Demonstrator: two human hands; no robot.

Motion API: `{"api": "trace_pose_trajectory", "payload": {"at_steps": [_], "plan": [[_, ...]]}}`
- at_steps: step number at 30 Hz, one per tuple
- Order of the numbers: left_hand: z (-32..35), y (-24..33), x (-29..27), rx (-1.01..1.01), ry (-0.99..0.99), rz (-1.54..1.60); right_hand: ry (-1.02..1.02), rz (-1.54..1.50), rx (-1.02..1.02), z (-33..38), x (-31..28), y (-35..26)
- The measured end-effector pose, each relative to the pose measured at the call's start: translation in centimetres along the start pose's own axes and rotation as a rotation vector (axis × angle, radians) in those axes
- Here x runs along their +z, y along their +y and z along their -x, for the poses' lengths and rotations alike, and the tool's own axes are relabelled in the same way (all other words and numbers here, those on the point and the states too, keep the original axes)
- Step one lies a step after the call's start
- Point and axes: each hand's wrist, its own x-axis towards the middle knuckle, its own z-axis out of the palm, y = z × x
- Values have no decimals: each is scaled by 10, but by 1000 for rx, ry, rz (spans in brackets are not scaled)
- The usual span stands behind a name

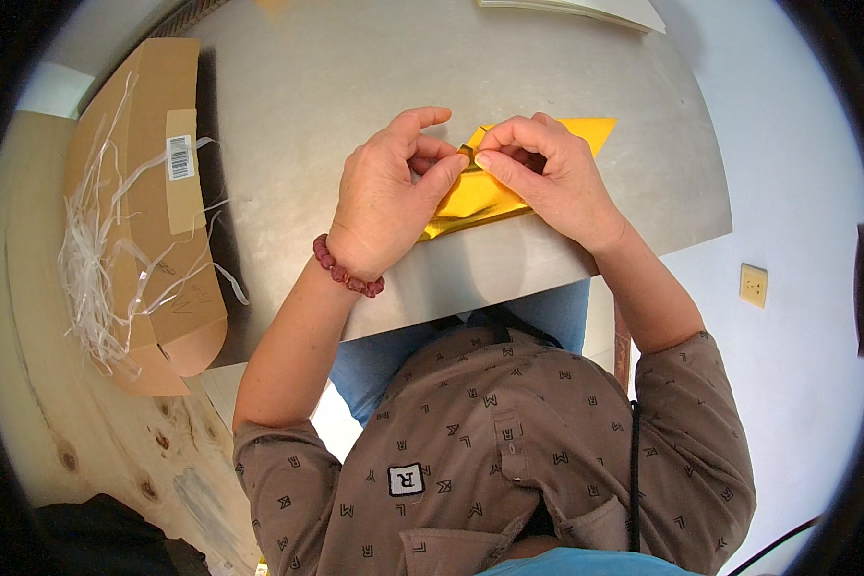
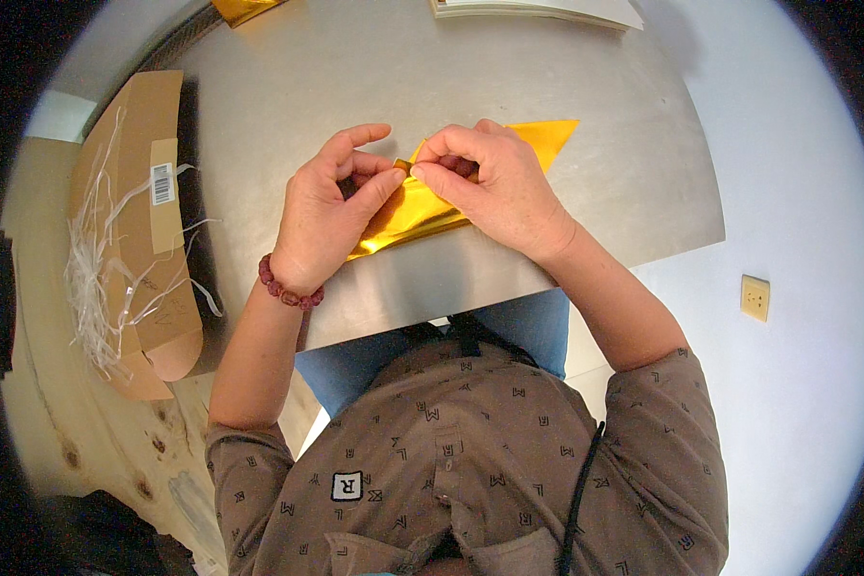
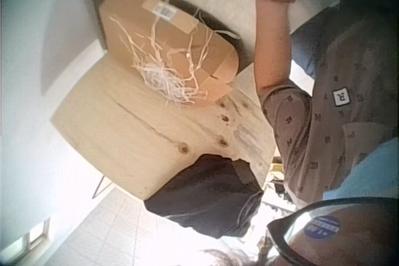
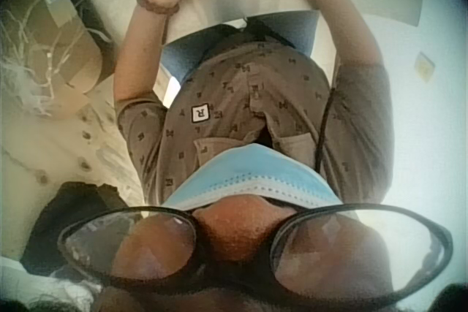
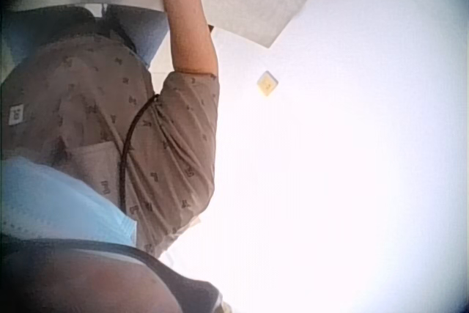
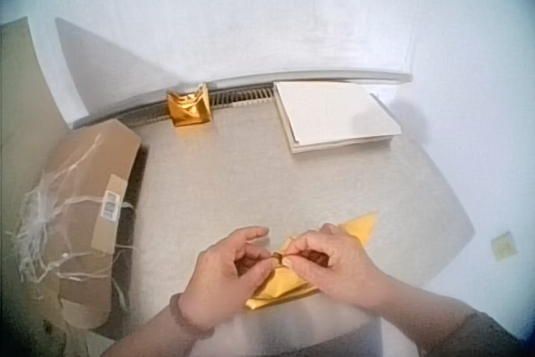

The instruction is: The person folds a gold-colored sheet of paper into a small origami shape on a table. They make multiple precise folds, crease the edges, and complete one finished piece before starting a second sheet. The finished origami is placed on the table next to another completed piece.

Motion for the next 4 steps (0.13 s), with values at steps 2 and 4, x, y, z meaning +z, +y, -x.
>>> {"api": "trace_pose_trajectory", "payload": {"at_steps": [2, 4], "plan": [[0, 1, 0, 0, -1, -7, 2, -14, 10, 0, 0, 0], [0, 1, 0, -2, -1, -18, 1, -2, 13, 0, 0, 0]]}}
